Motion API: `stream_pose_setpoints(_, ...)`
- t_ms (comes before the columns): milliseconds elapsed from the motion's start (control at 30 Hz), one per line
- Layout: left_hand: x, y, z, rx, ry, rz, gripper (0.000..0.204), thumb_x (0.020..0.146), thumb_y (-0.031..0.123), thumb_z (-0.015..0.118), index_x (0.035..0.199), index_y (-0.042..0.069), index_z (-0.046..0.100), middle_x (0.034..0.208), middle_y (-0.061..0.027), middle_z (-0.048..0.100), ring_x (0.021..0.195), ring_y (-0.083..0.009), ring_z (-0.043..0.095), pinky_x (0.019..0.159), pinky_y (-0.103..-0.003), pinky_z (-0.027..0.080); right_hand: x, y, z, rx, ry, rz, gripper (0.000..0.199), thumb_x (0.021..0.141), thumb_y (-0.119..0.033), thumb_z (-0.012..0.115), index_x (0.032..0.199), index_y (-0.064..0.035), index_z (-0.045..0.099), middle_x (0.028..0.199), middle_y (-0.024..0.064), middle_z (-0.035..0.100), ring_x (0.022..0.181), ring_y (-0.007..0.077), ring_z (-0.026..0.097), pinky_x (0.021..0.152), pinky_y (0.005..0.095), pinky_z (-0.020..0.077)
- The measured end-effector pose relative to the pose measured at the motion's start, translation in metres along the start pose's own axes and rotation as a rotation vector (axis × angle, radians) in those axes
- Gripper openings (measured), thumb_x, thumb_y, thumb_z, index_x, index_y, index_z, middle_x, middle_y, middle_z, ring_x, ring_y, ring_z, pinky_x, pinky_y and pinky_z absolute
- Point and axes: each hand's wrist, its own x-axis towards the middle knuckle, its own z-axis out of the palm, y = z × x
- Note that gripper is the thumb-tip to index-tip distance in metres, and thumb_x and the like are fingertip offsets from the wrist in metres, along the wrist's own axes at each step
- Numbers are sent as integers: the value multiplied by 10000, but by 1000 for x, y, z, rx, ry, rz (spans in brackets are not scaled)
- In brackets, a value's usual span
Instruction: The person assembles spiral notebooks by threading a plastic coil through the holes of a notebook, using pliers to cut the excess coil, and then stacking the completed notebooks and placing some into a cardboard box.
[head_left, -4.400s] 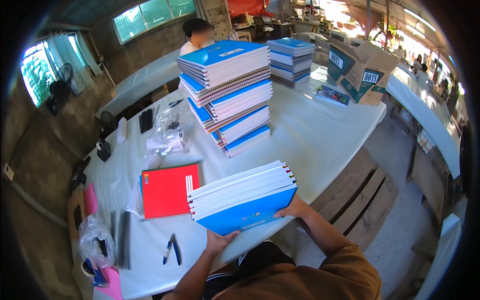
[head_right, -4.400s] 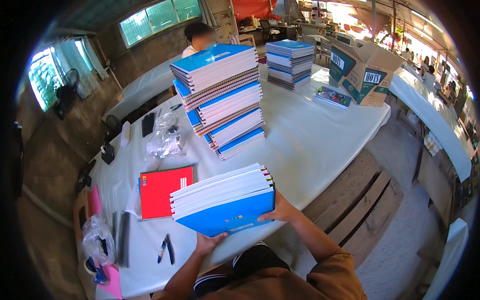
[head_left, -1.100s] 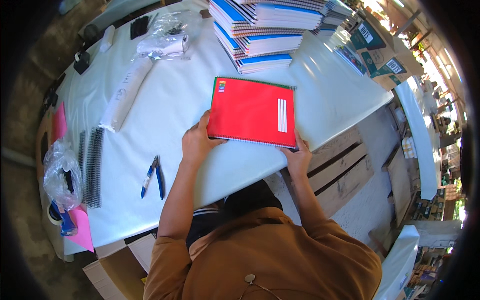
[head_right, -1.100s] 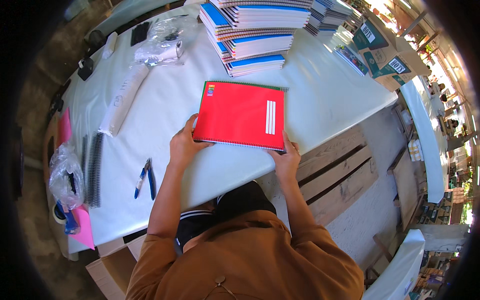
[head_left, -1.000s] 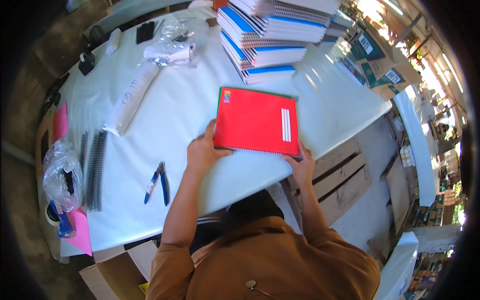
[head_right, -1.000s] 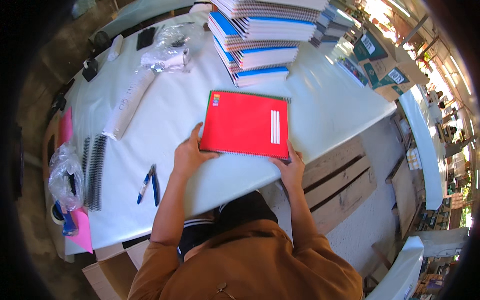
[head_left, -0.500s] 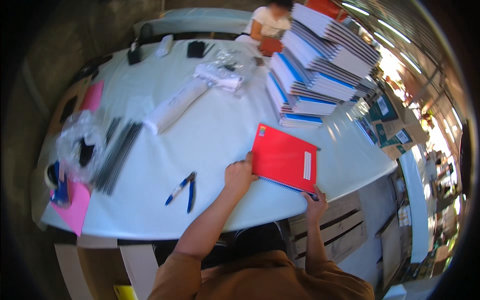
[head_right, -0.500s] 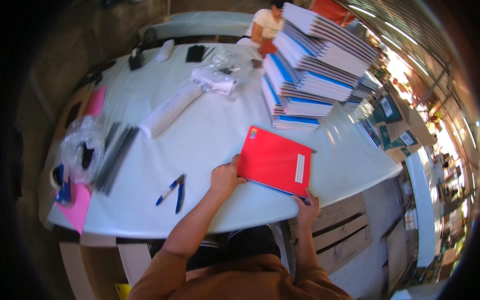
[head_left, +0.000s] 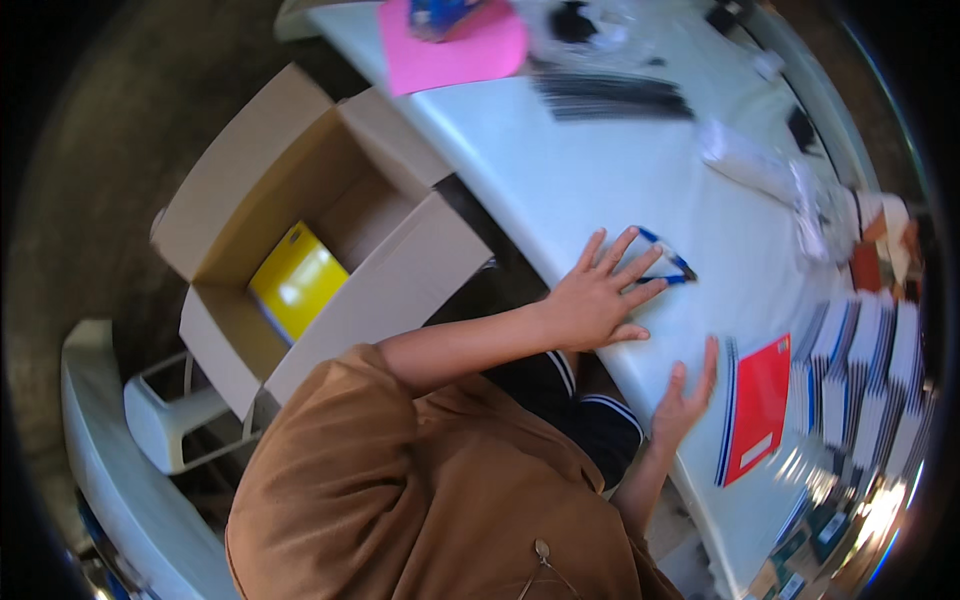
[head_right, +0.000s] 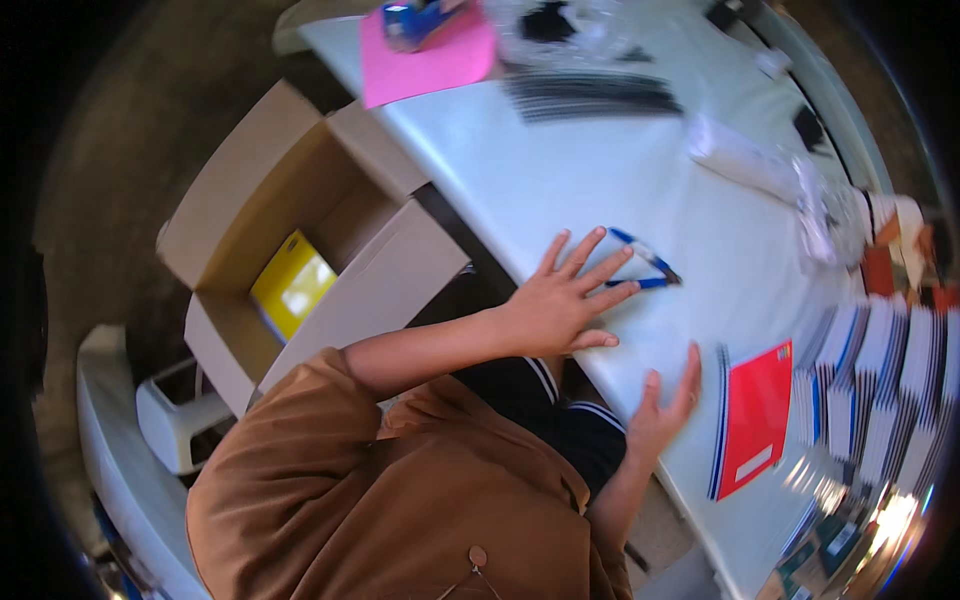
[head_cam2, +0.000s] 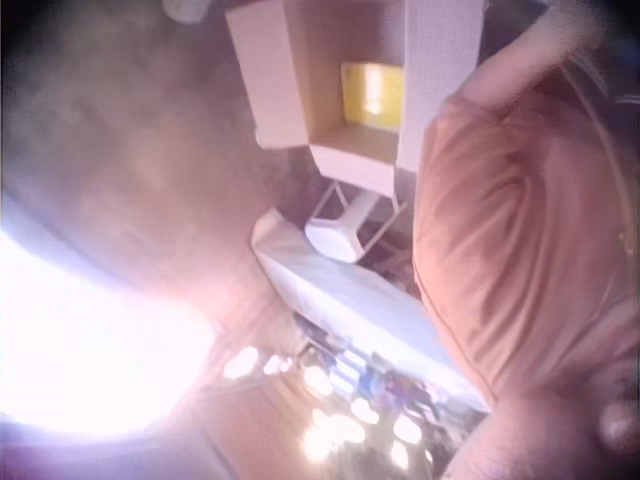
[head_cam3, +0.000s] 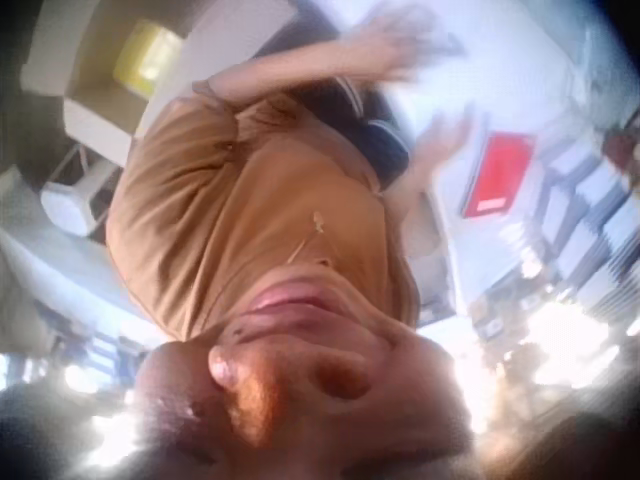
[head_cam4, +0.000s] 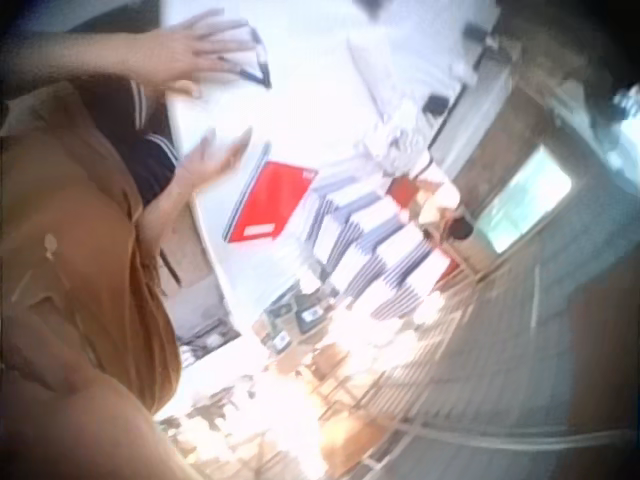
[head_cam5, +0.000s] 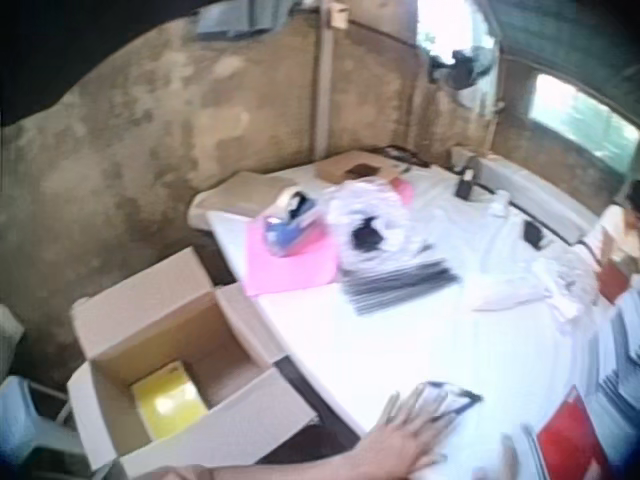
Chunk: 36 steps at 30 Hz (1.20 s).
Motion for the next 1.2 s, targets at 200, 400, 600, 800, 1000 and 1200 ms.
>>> stream_pose_setpoints(200,-121,-146,-149,397,386,-486,297,703,21,599,974,135,640,970,-45,643,967,-264,580,869,-405,398,61,-59,93,-421,-411,-228,737,843,-507,524,1434,-167,246,1481,210,165,1349,433,153,1076,541,108)
stream_pose_setpoints(400,-297,-297,-136,619,-977,-571,560,658,144,644,1206,168,530,1258,-111,508,1234,-284,415,1040,-488,286,106,-89,141,-362,-422,-367,784,785,-561,562,1426,-214,272,1493,166,163,1361,412,145,1061,583,81)
stream_pose_setpoints(600,-339,-314,-100,507,-1257,-530,763,619,161,715,1319,175,410,1376,-89,390,1332,-263,286,1119,-480,144,111,-88,137,-371,-447,-318,771,765,-536,585,1403,-195,321,1491,125,198,1376,358,152,1068,563,66)
stream_pose_setpoints(800,-316,-330,-119,385,-1347,-521,793,582,206,779,1294,138,437,1355,-90,412,1290,-282,349,1099,-461,222,112,-88,138,-352,-457,-292,768,748,-523,600,1385,-168,358,1477,137,232,1366,357,190,1062,564,78)
stream_pose_setpoints(1000,-307,-343,-116,322,-1399,-498,908,465,258,850,1269,123,450,1280,-102,449,1217,-305,406,1051,-442,298,114,-88,139,-334,-472,-294,820,727,-583,579,1376,-131,364,1471,160,236,1358,353,216,1052,573,83)
stream_pose_setpoints(1200,-331,-330,-127,317,-1159,-385,890,447,261,865,1236,159,466,1246,-73,453,1214,-281,395,1059,-469,260,116,-86,140,-338,-477,-281,854,723,-643,539,1374,-119,364,1468,167,238,1353,343,233,1049,573,83)
